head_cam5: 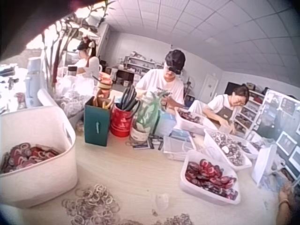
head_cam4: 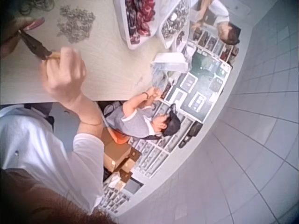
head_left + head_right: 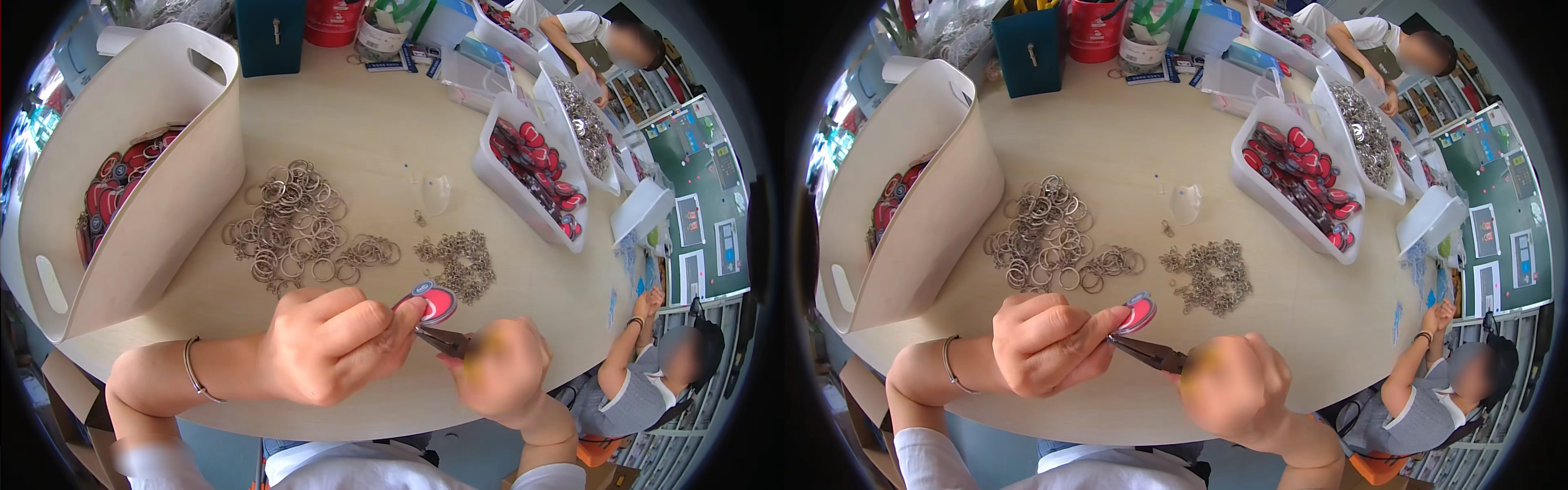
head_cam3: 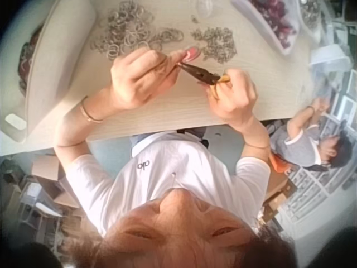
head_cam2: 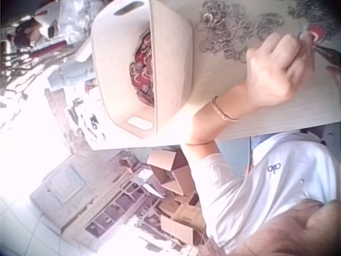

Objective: The person assembles keychains by attaching split rings to red heart-shaped charms using pliers. They repeatedly open split rings, link them to the charms, and close them, placing finished keychains into a white bin. The workspace includes piles of split rings and containers of charms.

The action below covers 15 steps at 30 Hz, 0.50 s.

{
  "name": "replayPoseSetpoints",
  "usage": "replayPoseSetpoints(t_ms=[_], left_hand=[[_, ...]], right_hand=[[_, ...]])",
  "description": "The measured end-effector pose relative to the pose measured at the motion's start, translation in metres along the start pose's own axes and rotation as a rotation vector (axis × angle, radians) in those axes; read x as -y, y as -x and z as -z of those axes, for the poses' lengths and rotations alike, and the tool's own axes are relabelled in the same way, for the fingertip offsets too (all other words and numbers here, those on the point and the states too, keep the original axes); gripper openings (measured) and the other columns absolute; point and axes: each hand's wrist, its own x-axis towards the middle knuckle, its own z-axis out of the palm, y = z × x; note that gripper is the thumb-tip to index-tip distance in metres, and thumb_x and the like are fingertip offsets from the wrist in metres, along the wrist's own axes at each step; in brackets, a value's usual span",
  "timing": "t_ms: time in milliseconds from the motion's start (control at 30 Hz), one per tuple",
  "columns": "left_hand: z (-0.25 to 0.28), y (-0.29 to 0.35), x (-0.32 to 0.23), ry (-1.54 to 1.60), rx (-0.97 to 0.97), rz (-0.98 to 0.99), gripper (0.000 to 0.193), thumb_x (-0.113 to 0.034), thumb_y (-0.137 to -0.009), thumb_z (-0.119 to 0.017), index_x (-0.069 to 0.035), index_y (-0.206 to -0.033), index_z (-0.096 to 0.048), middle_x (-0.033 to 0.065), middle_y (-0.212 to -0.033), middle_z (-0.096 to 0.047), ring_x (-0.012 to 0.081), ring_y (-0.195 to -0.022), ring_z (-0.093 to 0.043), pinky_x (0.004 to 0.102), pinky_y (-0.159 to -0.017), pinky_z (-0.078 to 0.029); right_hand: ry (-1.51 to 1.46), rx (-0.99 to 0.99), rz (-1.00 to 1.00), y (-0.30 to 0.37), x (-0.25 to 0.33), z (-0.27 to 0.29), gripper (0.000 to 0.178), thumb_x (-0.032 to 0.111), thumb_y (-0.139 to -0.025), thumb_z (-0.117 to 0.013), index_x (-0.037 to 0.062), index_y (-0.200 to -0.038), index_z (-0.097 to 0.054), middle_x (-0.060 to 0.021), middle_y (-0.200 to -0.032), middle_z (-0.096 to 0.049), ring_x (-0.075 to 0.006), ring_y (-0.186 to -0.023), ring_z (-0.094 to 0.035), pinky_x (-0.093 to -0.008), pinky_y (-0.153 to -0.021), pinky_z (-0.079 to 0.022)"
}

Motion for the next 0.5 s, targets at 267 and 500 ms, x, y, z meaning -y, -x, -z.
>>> replayPoseSetpoints(t_ms=[267,500], left_hand=[[-0.002,-0.0009,-0.0004,-0.025,-0.025,-0.008,0.045,0.001,-0.043,-0.065,0.005,-0.087,-0.071,0.0004,-0.064,-0.04,0.008,-0.043,-0.033,0.0241,-0.034,-0.021],[0.0053,-0.009,0.0016,-0.074,-0.009,-0.031,0.039,0.005,-0.045,-0.067,0.005,-0.084,-0.071,0.0,-0.063,-0.039,0.0079,-0.043,-0.033,0.0238,-0.034,-0.022]], right_hand=[[-0.034,0.03,-0.012,-0.0015,0.0005,0.0027,0.026,0.016,-0.059,-0.079,0.0067,-0.059,-0.054,-0.0058,-0.071,-0.044,-0.0188,-0.052,-0.045,-0.0286,-0.04,-0.034],[-0.044,0.075,-0.009,-0.0035,0.0043,0.0038,0.03,0.018,-0.062,-0.08,0.0049,-0.059,-0.053,-0.0067,-0.07,-0.043,-0.02,-0.053,-0.046,-0.0302,-0.041,-0.037]])
